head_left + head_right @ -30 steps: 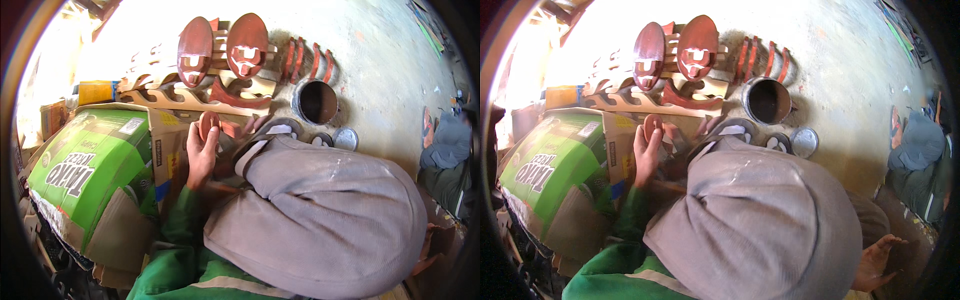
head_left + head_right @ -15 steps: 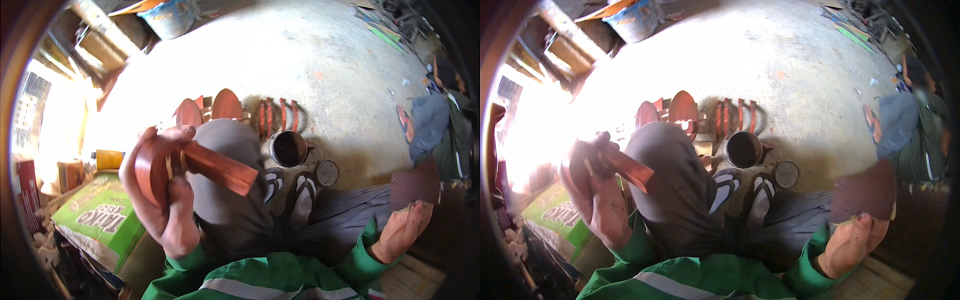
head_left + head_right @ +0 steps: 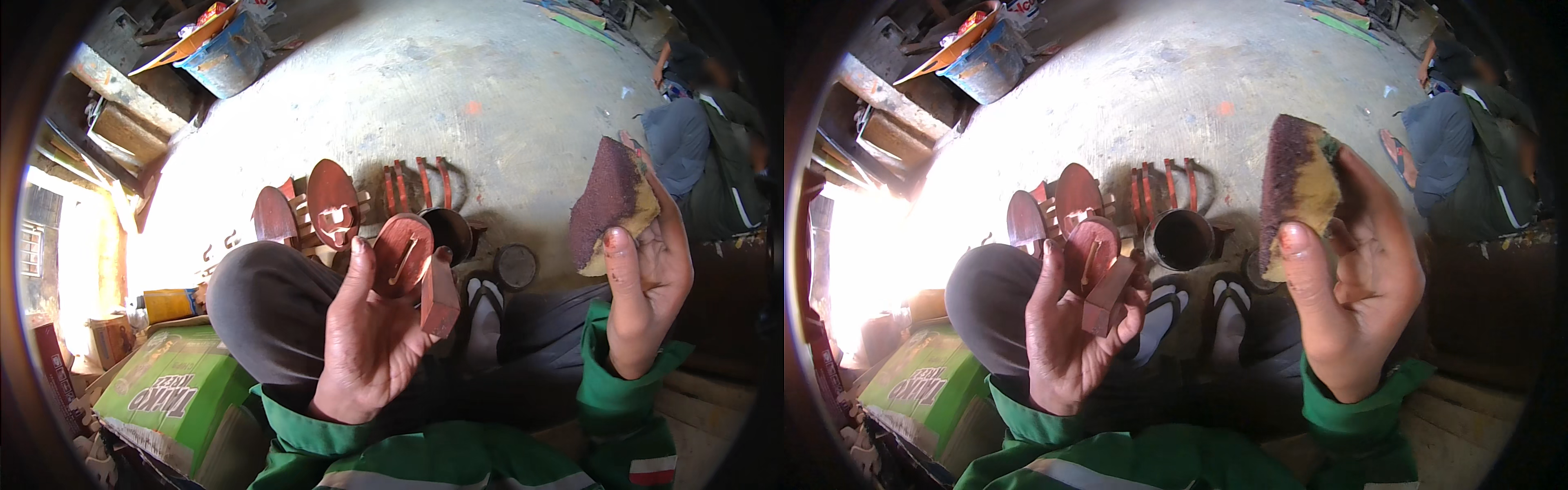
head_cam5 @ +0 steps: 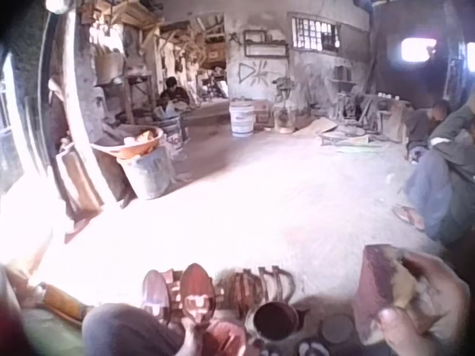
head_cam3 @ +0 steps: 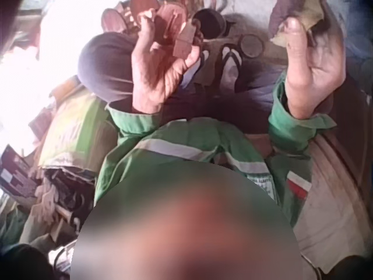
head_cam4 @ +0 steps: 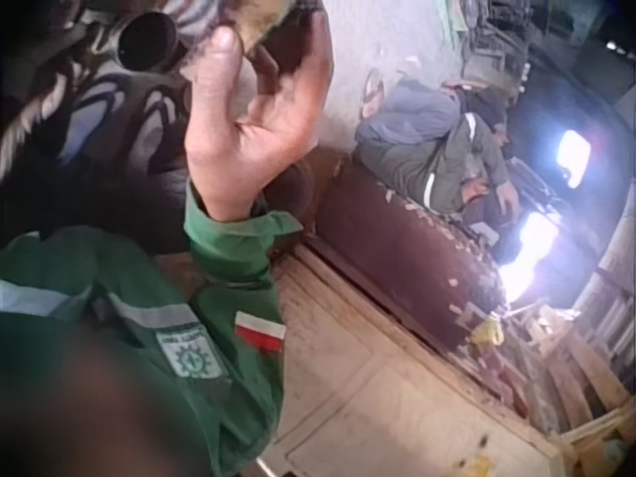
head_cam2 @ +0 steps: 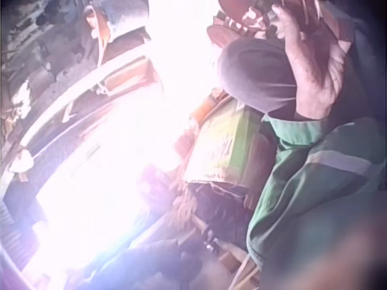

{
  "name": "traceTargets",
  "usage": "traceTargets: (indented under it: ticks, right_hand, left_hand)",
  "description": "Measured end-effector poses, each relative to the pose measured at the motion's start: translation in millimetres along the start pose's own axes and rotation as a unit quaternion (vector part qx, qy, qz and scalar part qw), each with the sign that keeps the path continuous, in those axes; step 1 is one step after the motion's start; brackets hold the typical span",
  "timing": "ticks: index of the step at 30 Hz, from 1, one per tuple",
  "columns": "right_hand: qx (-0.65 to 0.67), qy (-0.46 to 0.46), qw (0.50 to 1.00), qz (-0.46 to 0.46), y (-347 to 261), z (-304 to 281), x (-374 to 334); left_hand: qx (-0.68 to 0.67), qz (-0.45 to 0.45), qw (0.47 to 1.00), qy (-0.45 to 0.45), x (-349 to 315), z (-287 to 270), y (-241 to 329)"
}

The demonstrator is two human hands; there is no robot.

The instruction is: The person sits on the floor and repeatedly rubs small reddish-brown wooden pieces with a sanding sponge. The person occasionally dips the sponge into a small metal can and continues rubbing the pieces, then places them on a nearby cardboard box.

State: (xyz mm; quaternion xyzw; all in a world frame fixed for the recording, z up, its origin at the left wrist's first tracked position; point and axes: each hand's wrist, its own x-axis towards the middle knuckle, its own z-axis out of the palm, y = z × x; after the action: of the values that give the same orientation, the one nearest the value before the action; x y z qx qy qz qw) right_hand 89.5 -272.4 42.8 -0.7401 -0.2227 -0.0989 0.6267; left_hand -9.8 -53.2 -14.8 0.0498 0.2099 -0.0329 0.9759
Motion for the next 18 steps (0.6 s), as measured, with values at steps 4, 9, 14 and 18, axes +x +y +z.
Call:
traceTargets:
  ticks: [4, 9, 14, 18]
  right_hand:
    - [-0.011, 0.005, 1.0, 0.015, 5, -4, -4]
    - [-0.01, -0.007, 1.0, 0.013, 7, -7, -8]
    - [-0.037, -0.054, 0.998, 0.005, 10, -9, -7]
    - [-0.068, -0.062, 0.996, 0.0, 11, -6, -3]
  left_hand:
    - [-0.035, 0.002, 0.999, -0.003, 6, -12, -2]
    - [-0.021, -0.011, 0.999, 0.048, 1, -4, -4]
    - [0.127, 0.003, 0.991, 0.027, 2, 8, -1]
    - [0.347, 0.07, 0.935, 0.014, 6, 15, -4]
